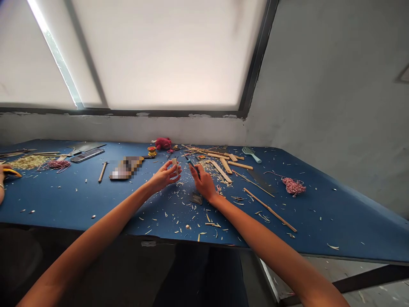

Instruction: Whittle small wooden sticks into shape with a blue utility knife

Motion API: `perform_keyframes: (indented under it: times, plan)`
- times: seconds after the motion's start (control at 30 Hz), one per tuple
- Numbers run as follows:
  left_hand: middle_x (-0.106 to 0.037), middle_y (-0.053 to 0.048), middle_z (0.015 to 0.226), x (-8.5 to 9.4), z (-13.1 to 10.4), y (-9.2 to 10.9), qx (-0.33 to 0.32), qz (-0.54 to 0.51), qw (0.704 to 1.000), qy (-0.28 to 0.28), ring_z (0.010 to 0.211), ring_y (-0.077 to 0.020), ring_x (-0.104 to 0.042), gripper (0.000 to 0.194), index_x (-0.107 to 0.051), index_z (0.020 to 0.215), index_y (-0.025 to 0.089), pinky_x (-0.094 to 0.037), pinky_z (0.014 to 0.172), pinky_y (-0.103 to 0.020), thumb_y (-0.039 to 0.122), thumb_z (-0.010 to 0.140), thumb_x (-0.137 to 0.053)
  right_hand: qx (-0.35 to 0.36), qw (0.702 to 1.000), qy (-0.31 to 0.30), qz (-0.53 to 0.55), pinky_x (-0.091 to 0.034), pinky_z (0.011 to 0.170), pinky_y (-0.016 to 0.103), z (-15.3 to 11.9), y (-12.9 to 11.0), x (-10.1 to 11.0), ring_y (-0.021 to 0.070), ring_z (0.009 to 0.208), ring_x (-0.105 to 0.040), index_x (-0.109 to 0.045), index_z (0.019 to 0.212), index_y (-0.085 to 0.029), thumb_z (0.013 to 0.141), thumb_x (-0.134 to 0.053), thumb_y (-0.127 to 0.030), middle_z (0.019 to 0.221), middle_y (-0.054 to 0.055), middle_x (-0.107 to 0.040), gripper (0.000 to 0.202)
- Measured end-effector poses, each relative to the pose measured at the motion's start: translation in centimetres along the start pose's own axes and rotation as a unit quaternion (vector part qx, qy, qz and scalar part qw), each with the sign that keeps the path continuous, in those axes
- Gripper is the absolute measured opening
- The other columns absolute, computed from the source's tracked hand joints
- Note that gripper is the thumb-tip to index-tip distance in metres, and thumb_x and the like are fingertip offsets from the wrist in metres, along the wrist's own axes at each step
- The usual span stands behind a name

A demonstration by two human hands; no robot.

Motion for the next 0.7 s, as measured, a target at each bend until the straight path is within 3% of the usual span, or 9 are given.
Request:
perform_keyframes:
  times: [0.2,0.43,0.57,0.7]
  plan:
    - [-0.052,0.002,0.067,-0.3,0.4,0.0,-0.009,-0.020,1.000,-0.013,0.053,-0.0009,-0.042,0.032,-0.060,0.088,0.011,-0.034,0.050,-0.012,0.033,0.069,-0.073,0.039,0.993,-0.007,-0.107,-0.032,0.052,0.026,-0.1,-0.6,0.0,0.0169,0.056,-0.054,-0.041,0.108,-0.020,0.093,-0.024,-0.051,0.072,0.002,-0.060,0.039]
    - [-0.039,0.006,0.055,-0.1,0.7,-0.5,0.020,-0.063,0.997,-0.027,0.045,-0.0014,-0.033,0.026,-0.057,0.083,0.009,-0.026,0.042,-0.012,0.032,0.077,-0.066,0.091,0.968,-0.022,-0.231,-0.028,0.055,0.026,-0.3,-1.3,-0.5,0.0209,0.072,-0.061,-0.043,0.118,-0.018,0.094,-0.023,-0.046,0.093,0.009,-0.065,0.042]
    - [-0.040,0.005,0.055,-0.1,0.8,-0.6,0.024,-0.074,0.997,-0.024,0.046,-0.0018,-0.034,0.025,-0.048,0.068,0.011,-0.029,0.045,-0.013,0.028,0.079,-0.063,0.094,0.954,-0.024,-0.282,-0.023,0.052,0.026,-0.2,-1.1,-0.8,0.0208,0.066,-0.061,-0.046,0.115,-0.017,0.093,-0.023,-0.053,0.080,0.007,-0.066,0.048]
    - [-0.042,0.004,0.057,-0.7,0.5,-0.9,0.046,-0.070,0.996,-0.039,0.048,-0.0024,-0.037,0.023,-0.051,0.073,0.010,-0.030,0.046,-0.013,0.029,0.081,-0.062,0.093,0.943,-0.026,-0.319,-0.020,0.050,0.026,0.1,-0.8,-0.8,0.0208,0.065,-0.062,-0.049,0.109,-0.016,0.092,-0.019,-0.055,0.078,0.007,-0.066,0.052]
Point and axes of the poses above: each hand's wrist, its own z-axis towards the middle knuckle, its own x-axis out of the back of the hand, y = z × x, the point moved 8 cm from there along z, towards the middle knuckle
